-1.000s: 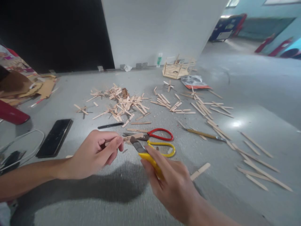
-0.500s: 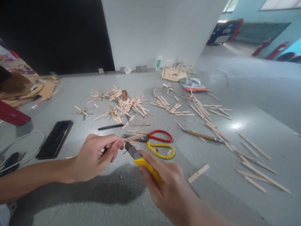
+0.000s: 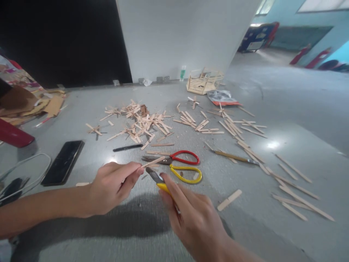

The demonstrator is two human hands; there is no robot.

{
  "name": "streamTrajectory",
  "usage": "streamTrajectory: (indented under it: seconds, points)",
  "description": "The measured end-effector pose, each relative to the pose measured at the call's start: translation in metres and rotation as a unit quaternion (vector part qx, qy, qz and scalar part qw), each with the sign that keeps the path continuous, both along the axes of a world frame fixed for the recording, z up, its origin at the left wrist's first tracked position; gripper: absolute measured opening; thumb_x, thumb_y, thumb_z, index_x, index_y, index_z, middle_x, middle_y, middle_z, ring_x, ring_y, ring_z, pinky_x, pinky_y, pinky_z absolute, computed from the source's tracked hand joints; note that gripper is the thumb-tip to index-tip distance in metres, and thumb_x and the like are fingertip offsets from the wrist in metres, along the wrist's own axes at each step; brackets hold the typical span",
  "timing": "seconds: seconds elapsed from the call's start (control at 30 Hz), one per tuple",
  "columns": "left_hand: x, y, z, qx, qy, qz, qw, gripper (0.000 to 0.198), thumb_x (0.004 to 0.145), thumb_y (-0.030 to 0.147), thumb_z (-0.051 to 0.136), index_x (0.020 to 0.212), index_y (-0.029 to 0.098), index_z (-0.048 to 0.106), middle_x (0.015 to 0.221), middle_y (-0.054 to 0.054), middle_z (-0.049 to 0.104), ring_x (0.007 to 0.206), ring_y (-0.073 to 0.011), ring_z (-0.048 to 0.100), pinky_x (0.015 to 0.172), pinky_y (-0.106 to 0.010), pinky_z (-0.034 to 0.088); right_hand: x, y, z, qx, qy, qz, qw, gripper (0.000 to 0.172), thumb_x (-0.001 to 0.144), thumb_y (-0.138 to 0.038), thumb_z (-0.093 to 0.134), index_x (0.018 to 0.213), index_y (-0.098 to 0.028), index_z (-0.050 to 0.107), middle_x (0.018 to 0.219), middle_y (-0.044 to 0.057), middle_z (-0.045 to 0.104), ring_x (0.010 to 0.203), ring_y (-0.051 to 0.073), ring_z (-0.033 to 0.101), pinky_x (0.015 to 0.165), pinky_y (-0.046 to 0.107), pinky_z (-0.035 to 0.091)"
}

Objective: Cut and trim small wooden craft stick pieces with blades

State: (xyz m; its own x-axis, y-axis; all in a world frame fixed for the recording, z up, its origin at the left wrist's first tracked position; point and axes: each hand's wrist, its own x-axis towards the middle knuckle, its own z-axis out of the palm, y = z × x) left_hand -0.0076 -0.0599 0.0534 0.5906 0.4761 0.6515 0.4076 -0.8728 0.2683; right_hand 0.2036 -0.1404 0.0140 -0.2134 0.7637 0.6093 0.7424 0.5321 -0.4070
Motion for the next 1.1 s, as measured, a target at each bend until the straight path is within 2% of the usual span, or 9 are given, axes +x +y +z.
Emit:
streamTrajectory:
  seconds: [0.1, 0.2, 0.27, 0.3, 0.37, 0.43, 0.53, 0.73, 1.1]
  points:
    - [0.001, 0.001, -0.004, 0.018, -0.001, 0.0, 1.0, 0.029, 0.106, 0.018, 0.04, 0.081, 0.017, 0.052, 0.053, 0.009, 0.038, 0.045, -0.0073, 0.03, 0.046, -0.022, 0.03, -0.005, -0.002, 0.007, -0.115, 0.077, 0.014, 0.99, 0.027, 0.1, -0.022, 0.054, 0.124, -0.019, 0.065, 0.071, 0.0, 0.072, 0.05, 0.011, 0.062, 0.052, 0.022, 0.052]
    - [0.001, 0.002, -0.007, 0.037, -0.004, 0.004, 0.999, 0.028, 0.106, 0.016, 0.04, 0.08, 0.016, 0.052, 0.054, 0.009, 0.039, 0.046, -0.0073, 0.029, 0.046, -0.023, 0.028, -0.009, -0.005, 0.017, -0.341, 0.226, 0.036, 0.912, 0.034, 0.102, -0.041, 0.05, 0.119, -0.017, 0.067, 0.054, -0.006, 0.056, 0.035, 0.008, 0.046, 0.036, 0.019, 0.041]
    - [0.001, 0.002, -0.008, 0.044, -0.006, 0.009, 0.999, 0.028, 0.105, 0.016, 0.042, 0.08, 0.016, 0.053, 0.055, 0.009, 0.039, 0.046, -0.0073, 0.029, 0.046, -0.023, 0.028, -0.011, -0.005, 0.021, -0.407, 0.284, 0.049, 0.867, 0.043, 0.101, -0.049, 0.049, 0.12, -0.015, 0.066, 0.055, -0.006, 0.053, 0.035, 0.008, 0.044, 0.032, 0.019, 0.037]
    - [0.001, 0.002, -0.008, 0.043, -0.008, 0.01, 0.999, 0.028, 0.105, 0.016, 0.042, 0.08, 0.016, 0.053, 0.055, 0.009, 0.039, 0.047, -0.0072, 0.028, 0.046, -0.023, 0.028, -0.011, -0.004, 0.021, -0.405, 0.287, 0.051, 0.867, 0.044, 0.1, -0.05, 0.049, 0.118, -0.015, 0.067, 0.055, -0.006, 0.053, 0.036, 0.008, 0.045, 0.032, 0.019, 0.037]
    - [0.001, 0.001, -0.007, 0.03, -0.015, 0.008, 0.999, 0.028, 0.105, 0.017, 0.042, 0.079, 0.016, 0.053, 0.055, 0.009, 0.037, 0.047, -0.0071, 0.027, 0.046, -0.022, 0.028, -0.009, -0.002, 0.019, -0.35, 0.243, 0.047, 0.904, 0.038, 0.1, -0.047, 0.052, 0.11, -0.015, 0.07, 0.054, -0.005, 0.054, 0.037, 0.009, 0.047, 0.035, 0.02, 0.04]
    - [0.0, 0.001, -0.007, -0.001, -0.022, -0.002, 1.0, 0.029, 0.105, 0.017, 0.042, 0.078, 0.016, 0.052, 0.055, 0.009, 0.035, 0.047, -0.0067, 0.025, 0.046, -0.021, 0.028, -0.007, 0.0, 0.014, -0.25, 0.176, 0.026, 0.952, 0.028, 0.099, -0.038, 0.055, 0.11, -0.017, 0.071, 0.056, -0.004, 0.06, 0.041, 0.009, 0.052, 0.042, 0.02, 0.046]
    - [0.0, 0.001, -0.005, -0.052, -0.029, -0.024, 0.998, 0.029, 0.105, 0.018, 0.042, 0.078, 0.016, 0.051, 0.056, 0.009, 0.033, 0.046, -0.0059, 0.025, 0.045, -0.02, 0.026, -0.003, 0.002, 0.005, -0.115, 0.094, 0.022, 0.989, 0.026, 0.098, -0.023, 0.058, 0.123, -0.02, 0.066, 0.077, -0.001, 0.075, 0.054, 0.01, 0.066, 0.056, 0.02, 0.053]
    - [0.0, 0.0, 0.0, -0.12, -0.043, -0.047, 0.991, 0.029, 0.103, 0.016, 0.045, 0.075, 0.017, 0.049, 0.055, 0.01, 0.034, 0.045, -0.004, 0.027, 0.044, -0.018, 0.025, 0.001, 0.001, -0.003, -0.017, 0.004, 0.025, 1.0, 0.038, 0.1, -0.015, 0.055, 0.137, -0.02, 0.055, 0.094, 0.005, 0.079, 0.07, 0.015, 0.075, 0.061, 0.023, 0.057]
    - [0.002, -0.001, 0.003, -0.17, -0.063, -0.05, 0.982, 0.033, 0.102, 0.017, 0.047, 0.069, 0.018, 0.042, 0.054, 0.01, 0.033, 0.046, -0.0042, 0.024, 0.044, -0.018, 0.024, 0.0, 0.0, 0.006, 0.068, -0.088, 0.0, 0.994, 0.066, 0.097, -0.006, 0.057, 0.158, -0.015, 0.034, 0.095, 0.008, 0.08, 0.063, 0.016, 0.075, 0.055, 0.025, 0.058]
